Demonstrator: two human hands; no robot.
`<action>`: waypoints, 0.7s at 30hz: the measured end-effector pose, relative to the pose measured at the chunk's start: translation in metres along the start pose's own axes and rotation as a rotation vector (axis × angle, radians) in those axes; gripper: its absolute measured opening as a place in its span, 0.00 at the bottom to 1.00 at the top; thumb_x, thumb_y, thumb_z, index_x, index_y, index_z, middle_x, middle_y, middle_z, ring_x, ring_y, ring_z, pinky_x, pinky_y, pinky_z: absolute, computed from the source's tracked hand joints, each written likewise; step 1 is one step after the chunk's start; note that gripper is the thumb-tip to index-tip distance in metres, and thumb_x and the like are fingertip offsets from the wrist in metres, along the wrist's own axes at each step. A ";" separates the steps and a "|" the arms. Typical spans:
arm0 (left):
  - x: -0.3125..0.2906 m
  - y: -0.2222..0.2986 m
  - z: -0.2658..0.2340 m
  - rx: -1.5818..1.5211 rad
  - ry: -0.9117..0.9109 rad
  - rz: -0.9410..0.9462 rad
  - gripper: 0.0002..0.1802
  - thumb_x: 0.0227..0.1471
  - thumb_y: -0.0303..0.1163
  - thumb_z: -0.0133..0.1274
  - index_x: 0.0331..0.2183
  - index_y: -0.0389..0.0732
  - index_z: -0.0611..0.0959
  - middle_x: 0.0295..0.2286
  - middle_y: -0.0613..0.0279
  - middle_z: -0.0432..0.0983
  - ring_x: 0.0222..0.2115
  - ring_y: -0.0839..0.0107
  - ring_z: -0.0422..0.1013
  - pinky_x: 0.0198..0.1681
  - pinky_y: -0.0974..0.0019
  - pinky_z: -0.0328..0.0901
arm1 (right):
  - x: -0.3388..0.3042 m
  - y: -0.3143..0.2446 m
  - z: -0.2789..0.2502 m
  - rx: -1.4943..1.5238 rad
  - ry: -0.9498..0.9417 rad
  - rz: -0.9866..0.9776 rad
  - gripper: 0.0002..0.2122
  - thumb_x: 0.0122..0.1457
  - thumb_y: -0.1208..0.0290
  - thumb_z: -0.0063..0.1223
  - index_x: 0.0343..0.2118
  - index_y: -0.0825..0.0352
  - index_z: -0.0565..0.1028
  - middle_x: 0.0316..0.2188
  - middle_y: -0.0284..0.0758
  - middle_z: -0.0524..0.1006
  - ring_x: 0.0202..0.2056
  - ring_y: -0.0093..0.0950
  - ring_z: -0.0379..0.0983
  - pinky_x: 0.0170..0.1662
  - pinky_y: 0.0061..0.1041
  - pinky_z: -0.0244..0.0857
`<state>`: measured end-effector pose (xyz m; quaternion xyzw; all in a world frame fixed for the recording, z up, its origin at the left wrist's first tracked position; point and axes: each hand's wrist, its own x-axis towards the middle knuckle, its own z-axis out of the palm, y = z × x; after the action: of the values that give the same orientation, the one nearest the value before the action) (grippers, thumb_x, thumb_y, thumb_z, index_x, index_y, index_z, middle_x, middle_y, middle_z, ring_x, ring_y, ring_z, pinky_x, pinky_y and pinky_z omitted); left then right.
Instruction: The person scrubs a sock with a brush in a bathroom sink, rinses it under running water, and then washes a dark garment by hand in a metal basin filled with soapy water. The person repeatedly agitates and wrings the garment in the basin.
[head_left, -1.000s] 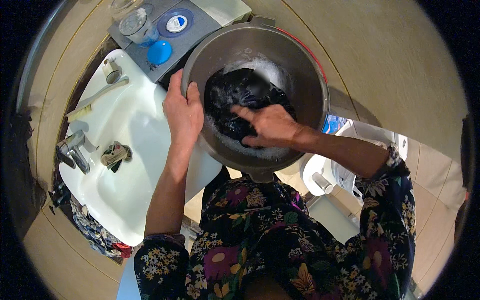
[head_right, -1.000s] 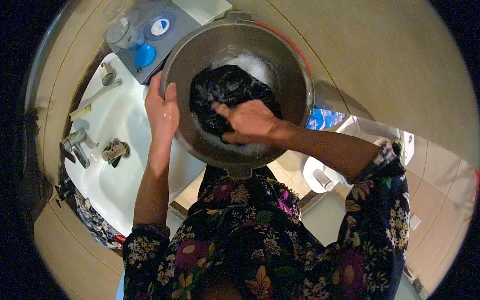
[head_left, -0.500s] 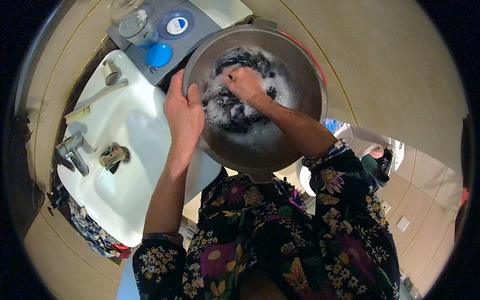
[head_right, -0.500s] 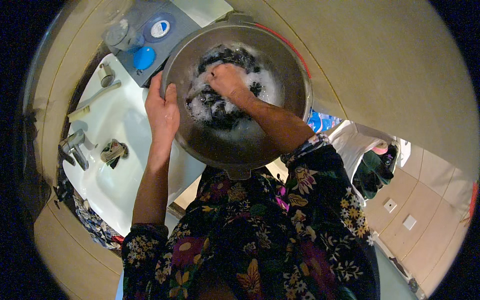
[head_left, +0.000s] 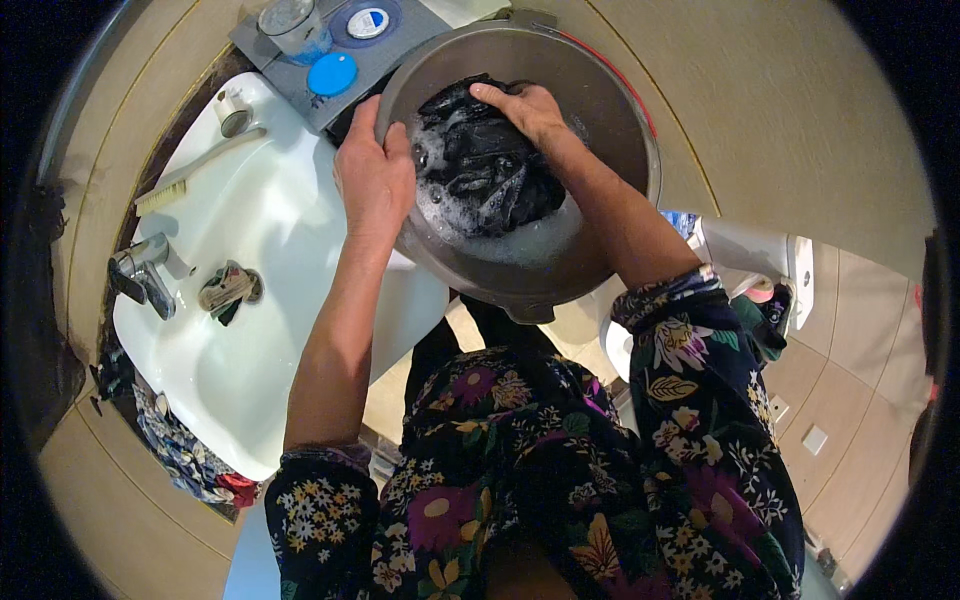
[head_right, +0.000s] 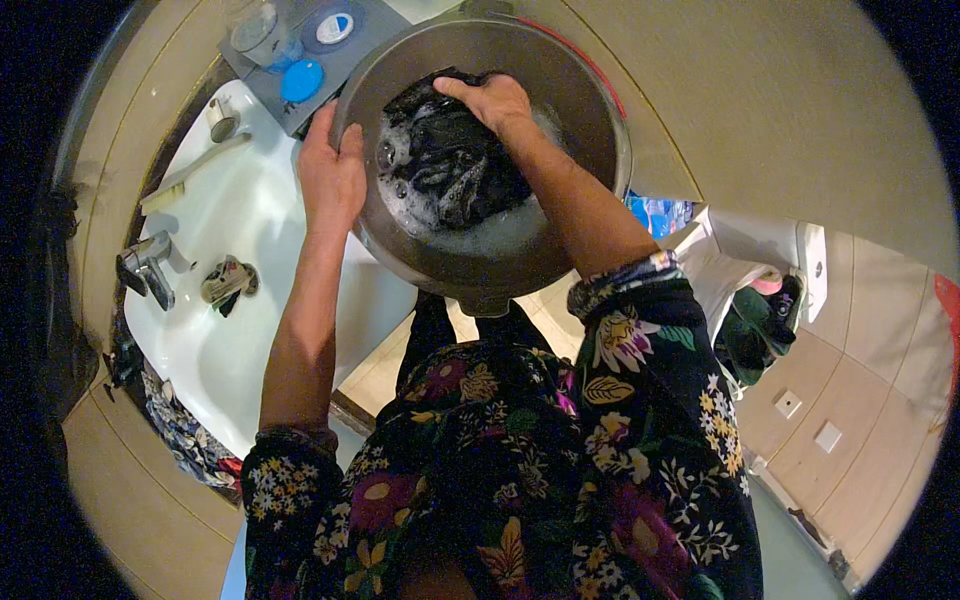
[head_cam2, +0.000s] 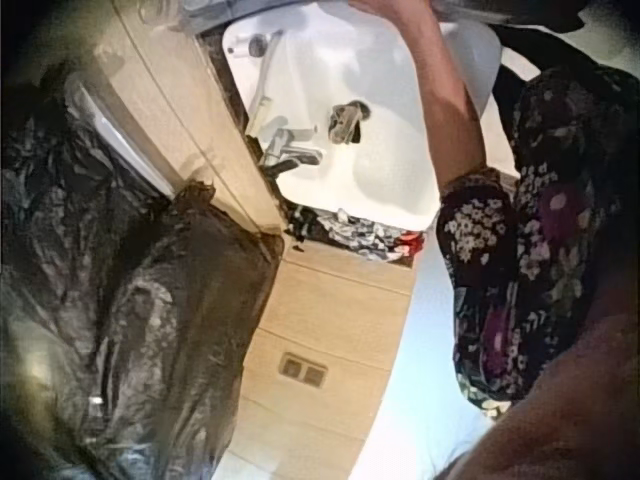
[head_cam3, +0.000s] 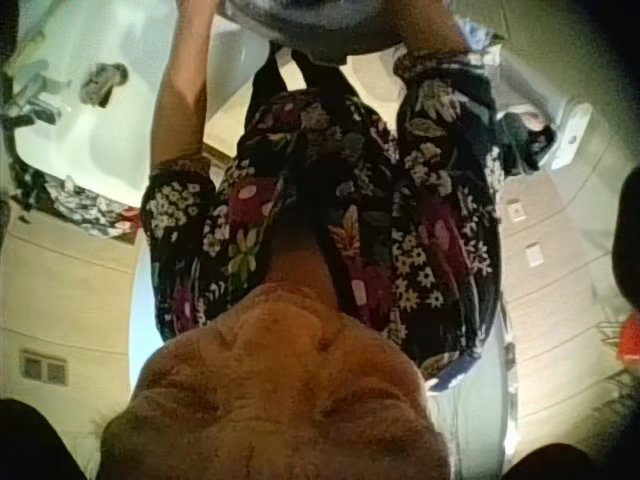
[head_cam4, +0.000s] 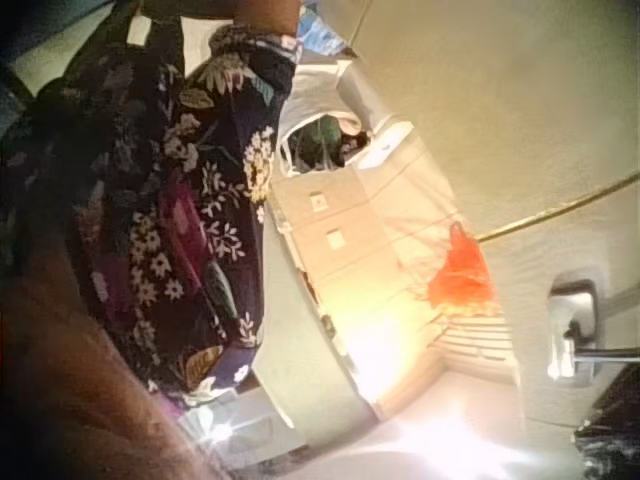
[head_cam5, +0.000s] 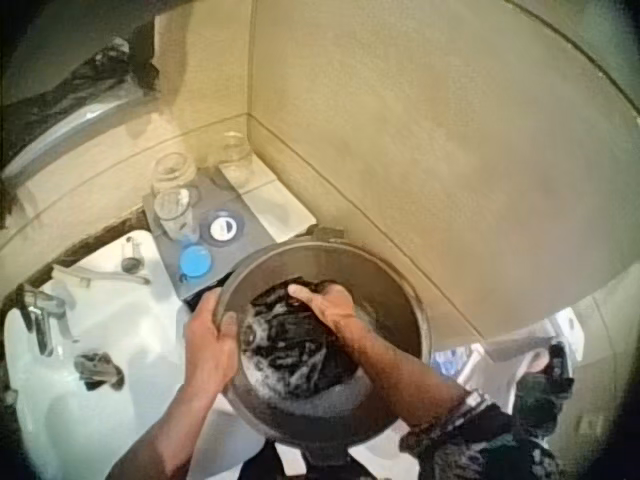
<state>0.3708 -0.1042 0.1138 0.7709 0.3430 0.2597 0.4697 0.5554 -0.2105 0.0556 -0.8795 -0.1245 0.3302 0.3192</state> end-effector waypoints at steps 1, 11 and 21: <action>-0.002 -0.001 0.001 0.031 0.011 -0.001 0.17 0.47 0.27 0.46 0.43 0.38 0.73 0.32 0.46 0.74 0.34 0.51 0.71 0.41 0.58 0.62 | 0.002 0.004 0.002 0.002 -0.054 -0.009 0.39 0.35 0.38 0.57 0.39 0.76 0.73 0.35 0.47 0.75 0.40 0.38 0.72 0.45 0.32 0.61; 0.000 0.002 -0.003 0.065 0.004 -0.115 0.17 0.48 0.27 0.46 0.43 0.39 0.73 0.35 0.50 0.74 0.37 0.57 0.70 0.42 0.61 0.62 | -0.100 -0.020 -0.033 -0.482 -0.251 -0.941 0.21 0.42 0.64 0.55 0.43 0.62 0.72 0.35 0.43 0.73 0.37 0.41 0.71 0.42 0.36 0.64; -0.002 -0.001 0.003 -0.069 -0.009 -0.126 0.17 0.48 0.26 0.45 0.42 0.35 0.72 0.33 0.46 0.74 0.35 0.55 0.71 0.41 0.61 0.63 | -0.109 -0.004 0.011 -0.817 -0.190 -1.034 0.25 0.33 0.60 0.63 0.36 0.64 0.70 0.30 0.37 0.67 0.35 0.36 0.66 0.34 0.34 0.60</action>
<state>0.3716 -0.1068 0.1114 0.7322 0.3799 0.2379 0.5129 0.4660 -0.2492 0.1066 -0.7237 -0.6733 0.1369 0.0649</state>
